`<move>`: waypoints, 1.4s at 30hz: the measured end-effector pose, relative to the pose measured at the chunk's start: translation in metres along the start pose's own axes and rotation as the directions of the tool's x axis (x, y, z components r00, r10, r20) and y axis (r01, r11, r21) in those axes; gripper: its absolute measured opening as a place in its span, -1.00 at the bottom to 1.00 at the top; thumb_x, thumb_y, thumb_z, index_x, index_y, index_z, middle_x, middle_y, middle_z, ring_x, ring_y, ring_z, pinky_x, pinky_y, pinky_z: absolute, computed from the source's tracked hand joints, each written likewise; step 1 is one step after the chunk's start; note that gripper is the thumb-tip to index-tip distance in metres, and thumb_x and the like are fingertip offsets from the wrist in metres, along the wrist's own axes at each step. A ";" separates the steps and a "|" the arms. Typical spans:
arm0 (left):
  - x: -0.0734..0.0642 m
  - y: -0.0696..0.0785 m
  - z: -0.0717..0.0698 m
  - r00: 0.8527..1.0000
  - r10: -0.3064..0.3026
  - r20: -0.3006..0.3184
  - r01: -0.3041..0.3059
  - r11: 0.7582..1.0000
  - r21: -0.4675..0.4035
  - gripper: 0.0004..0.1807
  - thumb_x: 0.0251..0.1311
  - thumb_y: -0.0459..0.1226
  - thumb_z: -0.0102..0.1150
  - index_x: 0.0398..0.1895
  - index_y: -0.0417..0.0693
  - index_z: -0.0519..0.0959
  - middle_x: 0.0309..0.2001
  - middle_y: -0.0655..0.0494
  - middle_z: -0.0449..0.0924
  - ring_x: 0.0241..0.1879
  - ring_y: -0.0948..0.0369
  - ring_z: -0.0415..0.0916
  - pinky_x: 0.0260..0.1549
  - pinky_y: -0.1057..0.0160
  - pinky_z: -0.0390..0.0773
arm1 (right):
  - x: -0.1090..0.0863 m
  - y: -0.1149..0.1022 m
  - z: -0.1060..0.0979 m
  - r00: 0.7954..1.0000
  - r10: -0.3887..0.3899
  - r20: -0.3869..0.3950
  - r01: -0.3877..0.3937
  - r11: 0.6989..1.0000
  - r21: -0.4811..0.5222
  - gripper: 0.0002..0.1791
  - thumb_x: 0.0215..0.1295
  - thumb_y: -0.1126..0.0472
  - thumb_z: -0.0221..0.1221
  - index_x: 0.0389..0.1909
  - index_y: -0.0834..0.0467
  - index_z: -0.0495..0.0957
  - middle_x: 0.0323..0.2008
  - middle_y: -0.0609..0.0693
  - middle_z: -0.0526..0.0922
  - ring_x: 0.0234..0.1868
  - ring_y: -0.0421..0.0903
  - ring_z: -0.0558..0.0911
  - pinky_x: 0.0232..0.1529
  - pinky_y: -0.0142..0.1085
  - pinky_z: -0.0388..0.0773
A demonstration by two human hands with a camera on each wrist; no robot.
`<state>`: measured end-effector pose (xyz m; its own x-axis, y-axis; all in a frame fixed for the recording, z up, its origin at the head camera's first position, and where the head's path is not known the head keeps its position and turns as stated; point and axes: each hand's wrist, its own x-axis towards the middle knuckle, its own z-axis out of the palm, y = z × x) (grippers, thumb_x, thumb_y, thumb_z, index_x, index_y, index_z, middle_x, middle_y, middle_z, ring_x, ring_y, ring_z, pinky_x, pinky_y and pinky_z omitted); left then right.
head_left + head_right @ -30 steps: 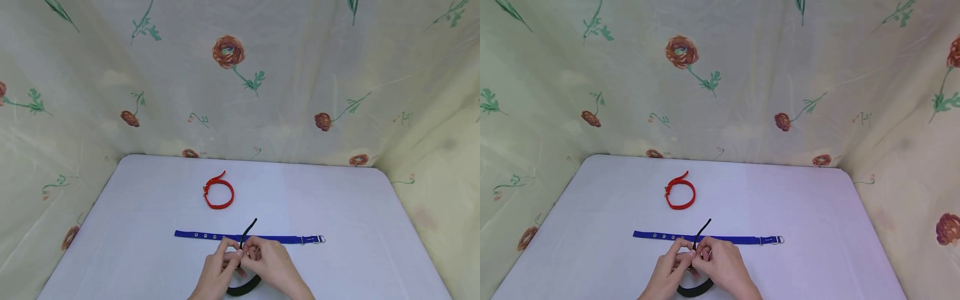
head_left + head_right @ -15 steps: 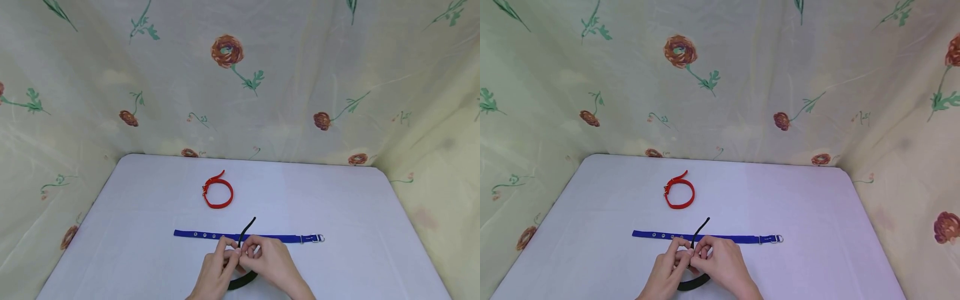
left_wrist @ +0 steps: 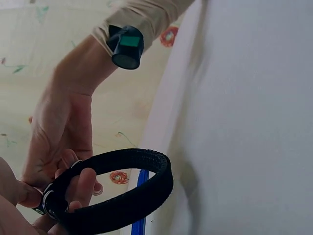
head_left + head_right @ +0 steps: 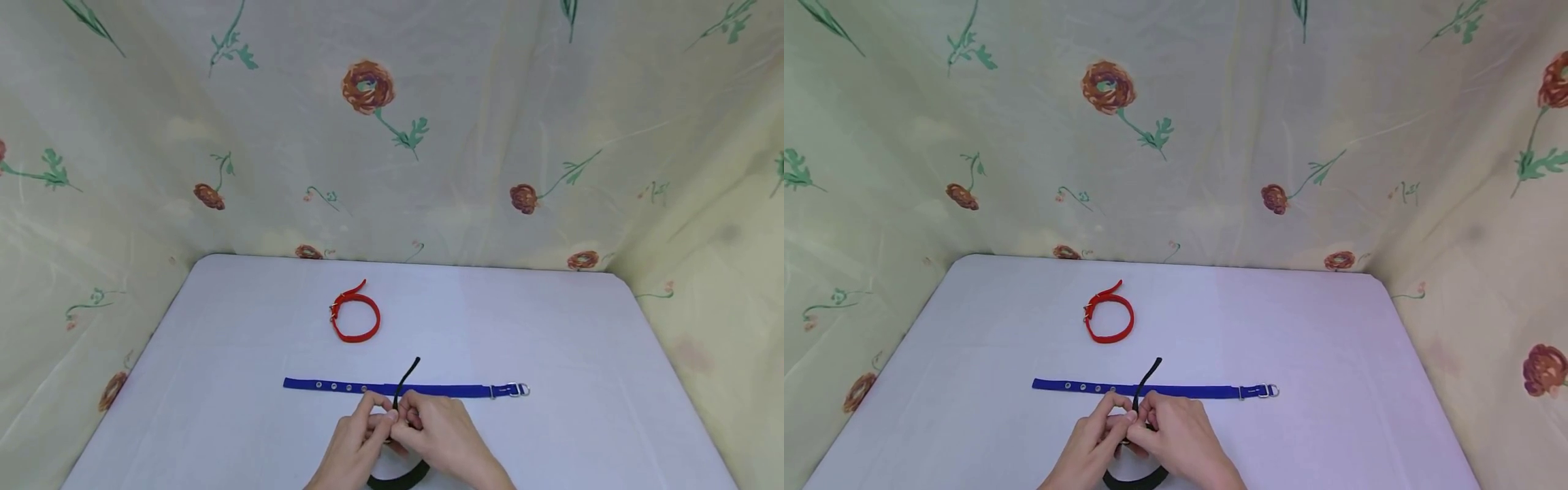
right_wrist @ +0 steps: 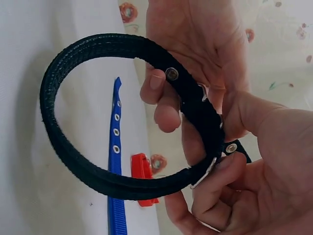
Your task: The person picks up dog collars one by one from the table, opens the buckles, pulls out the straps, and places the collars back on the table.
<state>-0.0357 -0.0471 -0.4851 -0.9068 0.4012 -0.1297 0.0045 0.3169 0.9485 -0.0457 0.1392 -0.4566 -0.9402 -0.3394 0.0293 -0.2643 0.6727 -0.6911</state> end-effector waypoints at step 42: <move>0.006 0.005 -0.017 0.971 -0.231 0.057 0.234 0.886 -0.401 -0.44 0.67 0.08 0.00 0.34 -0.22 0.36 -0.21 -0.28 0.82 -0.47 0.22 0.66 -0.39 0.33 0.55 | -0.006 0.012 -0.008 0.998 -0.049 -0.045 0.058 0.975 0.216 -0.86 0.56 -0.11 0.27 -0.08 -0.17 0.63 -0.23 -0.38 0.70 -0.14 -0.41 0.63 -0.01 -0.28 0.60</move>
<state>-0.0481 -0.0580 -0.4758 -0.8579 0.3651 -0.3615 -0.3774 0.0296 0.9256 -0.0445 0.1544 -0.4594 -0.9348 -0.3420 0.0960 -0.2657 0.4937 -0.8280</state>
